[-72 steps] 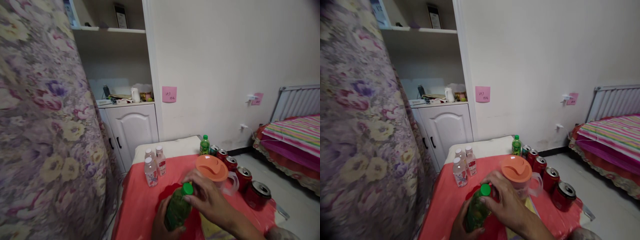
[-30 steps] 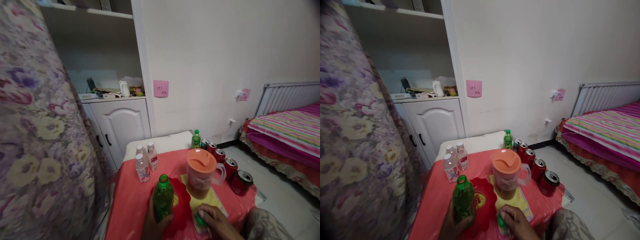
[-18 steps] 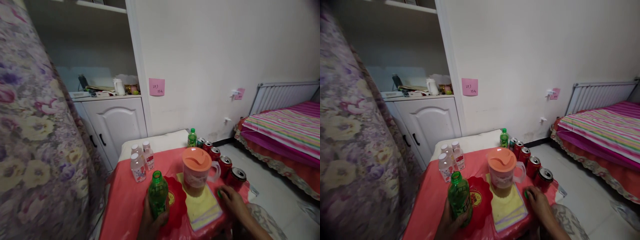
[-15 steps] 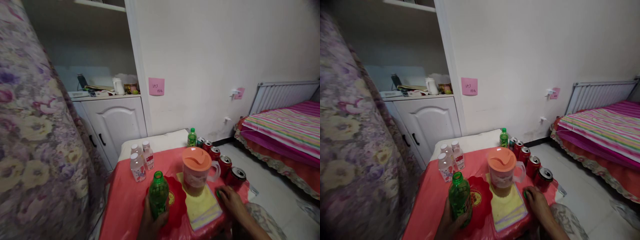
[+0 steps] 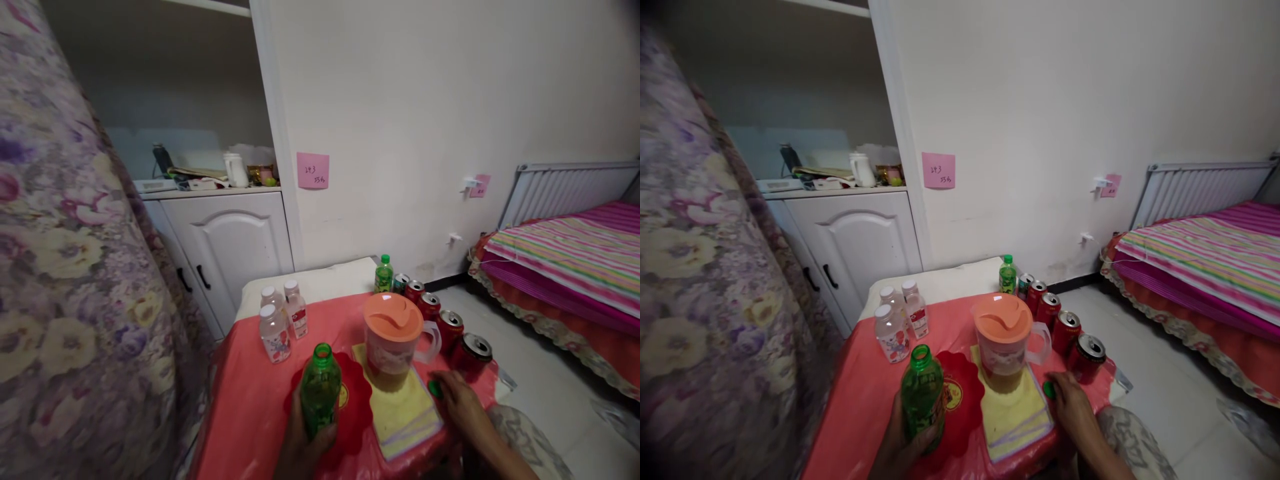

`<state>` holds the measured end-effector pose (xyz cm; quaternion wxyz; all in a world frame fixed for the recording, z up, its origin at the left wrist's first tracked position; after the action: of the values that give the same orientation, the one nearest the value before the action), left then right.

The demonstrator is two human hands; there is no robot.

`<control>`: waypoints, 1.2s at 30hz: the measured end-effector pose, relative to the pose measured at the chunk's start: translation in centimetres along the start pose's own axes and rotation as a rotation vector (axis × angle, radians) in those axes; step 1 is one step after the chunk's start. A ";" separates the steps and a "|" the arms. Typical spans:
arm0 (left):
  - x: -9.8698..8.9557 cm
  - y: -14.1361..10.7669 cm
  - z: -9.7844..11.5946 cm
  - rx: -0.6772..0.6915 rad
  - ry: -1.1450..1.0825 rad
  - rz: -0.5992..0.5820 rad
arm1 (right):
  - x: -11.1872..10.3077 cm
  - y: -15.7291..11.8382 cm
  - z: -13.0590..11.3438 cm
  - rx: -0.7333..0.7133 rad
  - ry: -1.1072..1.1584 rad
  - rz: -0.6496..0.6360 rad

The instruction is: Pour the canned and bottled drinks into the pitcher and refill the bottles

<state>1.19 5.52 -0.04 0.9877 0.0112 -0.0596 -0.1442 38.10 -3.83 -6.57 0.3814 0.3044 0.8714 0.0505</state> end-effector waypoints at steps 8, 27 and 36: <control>0.1 0.0 -0.4 -0.002 0.013 -0.018 | -1.5 0.3 -1.6 0.007 0.163 0.045; -0.8 1.0 -2.7 0.015 0.003 -0.061 | -2.5 5.2 -5.8 0.187 0.829 0.168; -0.2 1.2 -2.9 0.034 -0.031 -0.011 | -0.7 6.1 -7.5 0.165 0.876 0.156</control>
<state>1.69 6.74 -2.92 0.9855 0.0263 -0.0771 -0.1485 36.23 1.74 1.12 -0.0539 0.3486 0.9261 0.1336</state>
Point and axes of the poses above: each hand's wrist, its own y-axis towards the middle knuckle, its own x-axis out of the palm, z = x × y, the point moved 7 cm from there along y, towards the middle knuckle
